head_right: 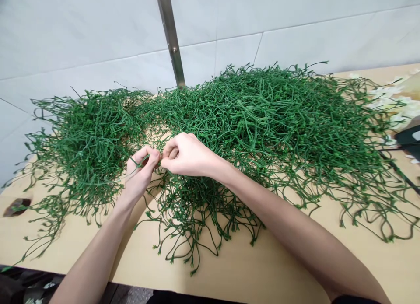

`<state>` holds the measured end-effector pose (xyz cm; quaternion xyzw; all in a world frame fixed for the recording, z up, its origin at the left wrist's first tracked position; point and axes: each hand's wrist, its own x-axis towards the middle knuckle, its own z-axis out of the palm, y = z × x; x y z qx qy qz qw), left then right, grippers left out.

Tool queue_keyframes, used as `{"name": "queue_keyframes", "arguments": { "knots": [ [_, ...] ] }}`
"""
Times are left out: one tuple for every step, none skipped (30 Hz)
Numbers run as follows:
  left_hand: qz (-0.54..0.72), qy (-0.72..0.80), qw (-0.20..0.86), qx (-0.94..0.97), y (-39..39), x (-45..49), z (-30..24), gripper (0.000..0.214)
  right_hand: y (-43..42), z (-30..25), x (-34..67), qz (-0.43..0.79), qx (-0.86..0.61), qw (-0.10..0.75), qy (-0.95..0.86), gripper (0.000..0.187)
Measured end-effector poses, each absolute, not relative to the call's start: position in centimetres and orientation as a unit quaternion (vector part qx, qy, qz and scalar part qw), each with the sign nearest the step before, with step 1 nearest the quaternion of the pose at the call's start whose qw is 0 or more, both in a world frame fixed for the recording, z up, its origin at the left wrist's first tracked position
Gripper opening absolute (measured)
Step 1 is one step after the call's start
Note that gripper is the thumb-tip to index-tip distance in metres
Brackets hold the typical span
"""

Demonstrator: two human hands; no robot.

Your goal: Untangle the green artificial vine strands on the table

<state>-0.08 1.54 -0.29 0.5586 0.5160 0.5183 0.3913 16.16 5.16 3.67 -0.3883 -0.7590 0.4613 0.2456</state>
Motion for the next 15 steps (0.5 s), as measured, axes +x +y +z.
{"name": "queue_keyframes", "arguments": {
  "knots": [
    [0.515, 0.514, 0.393, 0.562, 1.5, 0.0, -0.2, 0.038, 5.2, 3.7, 16.2, 0.457, -0.390, 0.235, -0.764, 0.011],
    [0.512, 0.513, 0.396, 0.564, 1.5, 0.0, -0.2, 0.038, 5.2, 3.6, 16.3, 0.457, -0.386, 0.227, -0.768, 0.011],
    [0.511, 0.512, 0.399, 0.564, 1.6, 0.1, -0.2, 0.038, 5.3, 3.6, 16.3, 0.462, -0.377, 0.222, -0.771, 0.011],
    [0.511, 0.512, 0.402, 0.561, 1.7, 0.1, -0.3, 0.039, 5.4, 3.5, 16.4, 0.470, -0.366, 0.223, -0.772, 0.011],
    [0.516, 0.509, 0.407, 0.555, 1.8, 0.1, -0.4, 0.040, 5.6, 3.4, 16.4, 0.478, -0.356, 0.230, -0.769, 0.011],
    [0.524, 0.502, 0.416, 0.548, 1.9, 0.0, -0.6, 0.042, 5.7, 3.4, 16.5, 0.487, -0.349, 0.241, -0.763, 0.011],
    [0.533, 0.493, 0.427, 0.539, 2.1, 0.0, -0.8, 0.044, 5.8, 3.3, 16.5, 0.499, -0.344, 0.252, -0.754, 0.012],
    [0.540, 0.483, 0.439, 0.531, 2.2, -0.1, -0.9, 0.045, 6.0, 3.3, 16.5, 0.510, -0.341, 0.262, -0.745, 0.013],
    [0.543, 0.475, 0.450, 0.526, 2.2, -0.1, -1.0, 0.044, 6.1, 3.2, 16.6, 0.519, -0.340, 0.272, -0.736, 0.013],
    [0.543, 0.473, 0.457, 0.522, 2.3, -0.2, -1.1, 0.042, 6.2, 3.2, 16.6, 0.525, -0.337, 0.280, -0.729, 0.014],
    [0.539, 0.475, 0.462, 0.520, 2.3, -0.2, -1.1, 0.038, 6.2, 3.1, 16.7, 0.528, -0.335, 0.286, -0.726, 0.014],
    [0.536, 0.481, 0.463, 0.517, 2.2, -0.2, -1.1, 0.034, 6.3, 3.1, 16.8, 0.529, -0.333, 0.289, -0.725, 0.013],
    [0.537, 0.484, 0.463, 0.513, 2.2, -0.2, -1.1, 0.031, 6.4, 3.0, 16.9, 0.530, -0.332, 0.290, -0.725, 0.013],
    [0.541, 0.485, 0.463, 0.507, 2.1, -0.2, -1.0, 0.029, 6.4, 3.0, 17.0, 0.532, -0.329, 0.288, -0.726, 0.013],
    [0.547, 0.484, 0.465, 0.499, 2.1, -0.2, -0.9, 0.030, 6.5, 2.9, 17.0, 0.535, -0.323, 0.285, -0.727, 0.013]
  ]
}}
